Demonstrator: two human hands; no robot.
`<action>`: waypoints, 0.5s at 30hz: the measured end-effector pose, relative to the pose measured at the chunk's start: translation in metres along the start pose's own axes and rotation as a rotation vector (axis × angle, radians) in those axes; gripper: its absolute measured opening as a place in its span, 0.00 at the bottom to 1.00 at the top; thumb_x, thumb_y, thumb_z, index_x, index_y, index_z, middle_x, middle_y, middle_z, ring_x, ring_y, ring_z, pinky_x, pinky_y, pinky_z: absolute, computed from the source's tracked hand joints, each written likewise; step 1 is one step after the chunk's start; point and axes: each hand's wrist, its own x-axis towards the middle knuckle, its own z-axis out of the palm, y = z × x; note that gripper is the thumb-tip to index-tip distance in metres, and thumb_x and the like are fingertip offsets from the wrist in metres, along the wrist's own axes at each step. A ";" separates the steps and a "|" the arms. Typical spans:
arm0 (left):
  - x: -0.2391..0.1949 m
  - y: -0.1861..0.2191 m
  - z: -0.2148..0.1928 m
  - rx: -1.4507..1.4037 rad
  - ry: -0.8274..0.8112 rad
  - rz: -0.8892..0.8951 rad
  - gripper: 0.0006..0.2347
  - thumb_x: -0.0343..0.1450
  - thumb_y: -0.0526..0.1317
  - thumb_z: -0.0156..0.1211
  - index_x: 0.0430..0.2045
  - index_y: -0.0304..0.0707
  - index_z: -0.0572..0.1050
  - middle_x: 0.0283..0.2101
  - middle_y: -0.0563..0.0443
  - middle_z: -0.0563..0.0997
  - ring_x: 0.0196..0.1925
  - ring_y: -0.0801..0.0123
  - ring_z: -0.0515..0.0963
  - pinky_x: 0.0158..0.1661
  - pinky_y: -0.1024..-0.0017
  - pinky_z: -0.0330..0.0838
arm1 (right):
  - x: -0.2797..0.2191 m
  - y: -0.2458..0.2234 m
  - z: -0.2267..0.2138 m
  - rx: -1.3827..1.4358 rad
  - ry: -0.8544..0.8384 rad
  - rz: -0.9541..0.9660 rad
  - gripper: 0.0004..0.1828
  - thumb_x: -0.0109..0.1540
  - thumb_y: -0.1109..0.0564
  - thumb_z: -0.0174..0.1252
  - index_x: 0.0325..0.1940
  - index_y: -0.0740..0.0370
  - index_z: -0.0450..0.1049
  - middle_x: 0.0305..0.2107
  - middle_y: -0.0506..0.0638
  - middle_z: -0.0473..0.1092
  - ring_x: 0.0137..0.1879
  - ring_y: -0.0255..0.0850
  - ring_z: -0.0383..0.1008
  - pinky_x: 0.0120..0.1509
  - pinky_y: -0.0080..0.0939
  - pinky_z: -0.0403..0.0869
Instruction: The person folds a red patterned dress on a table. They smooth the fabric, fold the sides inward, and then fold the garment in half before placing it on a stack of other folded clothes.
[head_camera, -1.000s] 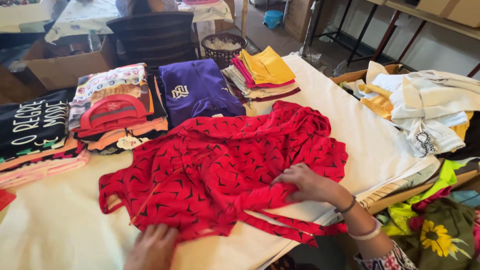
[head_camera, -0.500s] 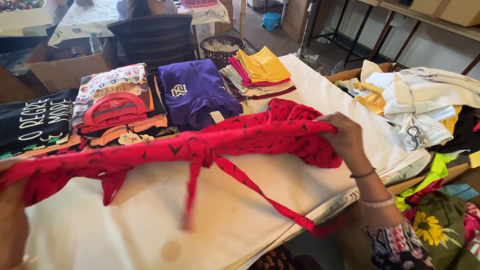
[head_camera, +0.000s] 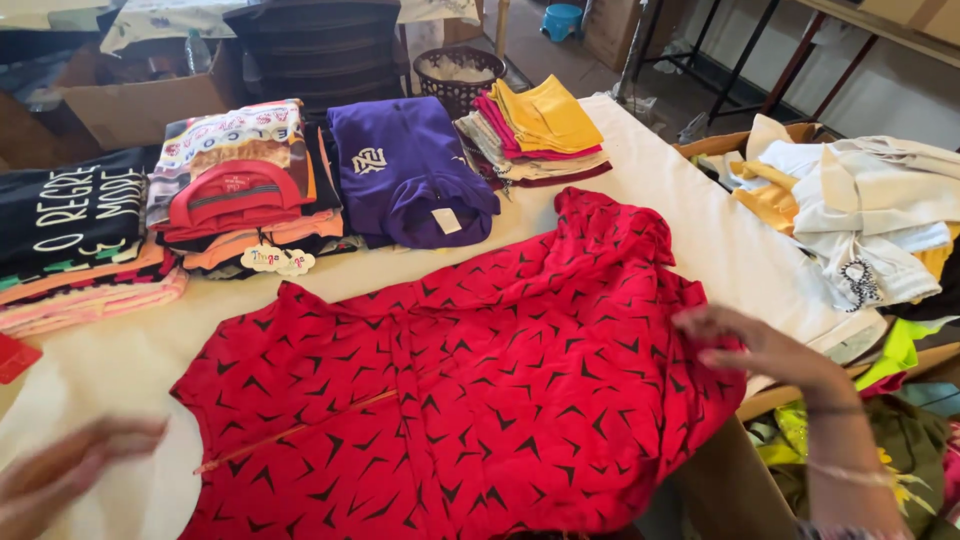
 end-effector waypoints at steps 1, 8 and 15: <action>0.002 0.001 0.018 0.023 -0.032 -0.003 0.25 0.66 0.48 0.65 0.59 0.48 0.71 0.58 0.49 0.74 0.63 0.55 0.69 0.58 0.62 0.67 | 0.022 -0.010 0.001 0.000 -0.002 0.000 0.35 0.53 0.48 0.69 0.64 0.56 0.73 0.53 0.51 0.70 0.62 0.41 0.67 0.66 0.43 0.66; 0.081 -0.030 0.140 0.158 -0.126 0.146 0.35 0.59 0.55 0.71 0.62 0.49 0.68 0.63 0.43 0.69 0.68 0.45 0.65 0.60 0.54 0.63 | 0.173 -0.035 0.018 -0.716 0.058 -0.276 0.56 0.45 0.46 0.76 0.73 0.47 0.57 0.67 0.61 0.54 0.74 0.59 0.49 0.74 0.57 0.54; 0.119 -0.109 0.233 0.078 -0.264 -0.064 0.13 0.65 0.46 0.68 0.42 0.49 0.80 0.36 0.45 0.86 0.40 0.60 0.85 0.43 0.65 0.83 | 0.275 -0.005 0.003 -0.800 0.186 -0.074 0.11 0.64 0.51 0.61 0.51 0.49 0.78 0.49 0.50 0.77 0.56 0.50 0.78 0.61 0.48 0.74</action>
